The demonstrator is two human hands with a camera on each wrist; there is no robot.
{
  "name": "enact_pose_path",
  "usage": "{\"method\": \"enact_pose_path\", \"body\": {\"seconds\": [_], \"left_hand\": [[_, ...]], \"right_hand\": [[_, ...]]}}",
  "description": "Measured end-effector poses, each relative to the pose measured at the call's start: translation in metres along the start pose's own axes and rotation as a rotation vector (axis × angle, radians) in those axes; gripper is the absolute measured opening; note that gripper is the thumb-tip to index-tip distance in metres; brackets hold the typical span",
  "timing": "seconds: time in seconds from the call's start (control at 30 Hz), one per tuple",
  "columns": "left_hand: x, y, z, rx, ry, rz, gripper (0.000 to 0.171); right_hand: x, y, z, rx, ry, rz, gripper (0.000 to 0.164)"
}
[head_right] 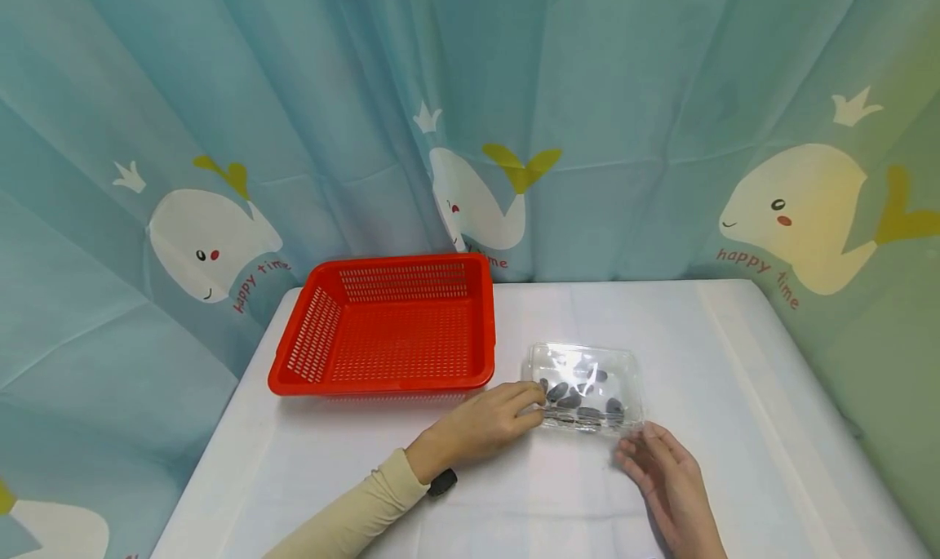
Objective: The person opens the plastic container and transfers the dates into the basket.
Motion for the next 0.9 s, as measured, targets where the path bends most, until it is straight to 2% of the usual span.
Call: {"method": "enact_pose_path", "body": {"seconds": [0.23,0.6,0.9], "left_hand": [[0.0025,0.0028,0.0025,0.024,0.009,0.011,0.019],[0.0030,0.0043,0.0012,-0.024,0.060,0.036,0.020],[0.0038,0.0055,-0.0008,-0.059,0.056,0.031,0.019]], "right_hand": [[-0.0013,-0.0005,0.0030,0.040,-0.009,0.004,0.020],[-0.0061,-0.0007,0.0097,0.116,-0.070,0.059,0.015],[-0.0047,-0.0004,0.0068,0.088,-0.057,0.061,0.015]]}}
Point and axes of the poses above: each hand's wrist, its own y-axis towards the middle knuckle, its own x-axis out of the palm, z = x × y, the point moved 10 cm from there along y, towards the middle knuckle, and after that the axes turned 11 degrees about -y, right-handed, at the moved point
